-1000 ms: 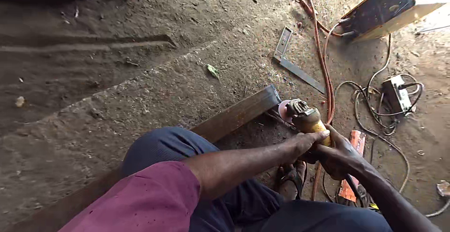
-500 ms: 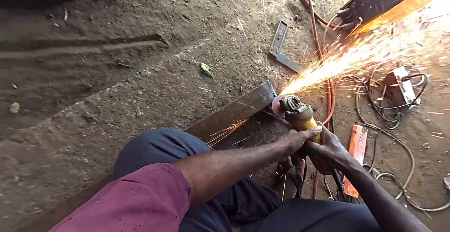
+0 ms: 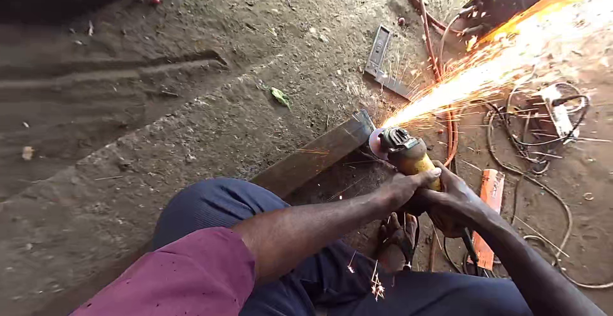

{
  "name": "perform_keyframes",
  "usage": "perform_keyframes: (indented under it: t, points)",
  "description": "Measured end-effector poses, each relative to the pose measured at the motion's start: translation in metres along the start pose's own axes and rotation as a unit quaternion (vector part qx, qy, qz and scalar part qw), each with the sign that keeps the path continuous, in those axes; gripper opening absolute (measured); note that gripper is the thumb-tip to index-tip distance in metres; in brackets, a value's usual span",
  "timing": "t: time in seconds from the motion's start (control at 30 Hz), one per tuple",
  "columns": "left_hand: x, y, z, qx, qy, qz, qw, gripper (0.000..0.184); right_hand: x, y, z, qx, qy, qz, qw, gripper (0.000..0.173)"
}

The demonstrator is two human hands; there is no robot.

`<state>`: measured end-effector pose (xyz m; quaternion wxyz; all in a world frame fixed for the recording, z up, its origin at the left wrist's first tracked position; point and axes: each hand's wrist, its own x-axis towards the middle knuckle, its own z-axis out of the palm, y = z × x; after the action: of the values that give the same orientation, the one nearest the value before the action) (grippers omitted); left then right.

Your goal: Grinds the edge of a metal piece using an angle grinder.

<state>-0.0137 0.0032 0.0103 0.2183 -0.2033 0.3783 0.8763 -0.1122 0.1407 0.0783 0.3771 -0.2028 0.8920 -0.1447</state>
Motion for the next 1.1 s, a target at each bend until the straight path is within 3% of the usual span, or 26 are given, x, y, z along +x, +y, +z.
perform_keyframes:
  t: [0.5,0.87,1.1]
  points:
    - [-0.006,0.017,-0.004,-0.022,0.002,0.002,1.0,0.069,0.004,-0.027,-0.011,-0.018,-0.008,0.004,1.0,0.065]
    - [-0.009,0.017,0.001,-0.069,-0.043,-0.029,0.996,0.072,0.002,-0.022,-0.019,-0.043,-0.021,0.02,0.999,0.07]
    - [-0.005,0.019,0.0,-0.06,-0.033,-0.023,0.997,0.072,0.002,-0.027,-0.022,-0.019,-0.021,0.017,0.999,0.067]
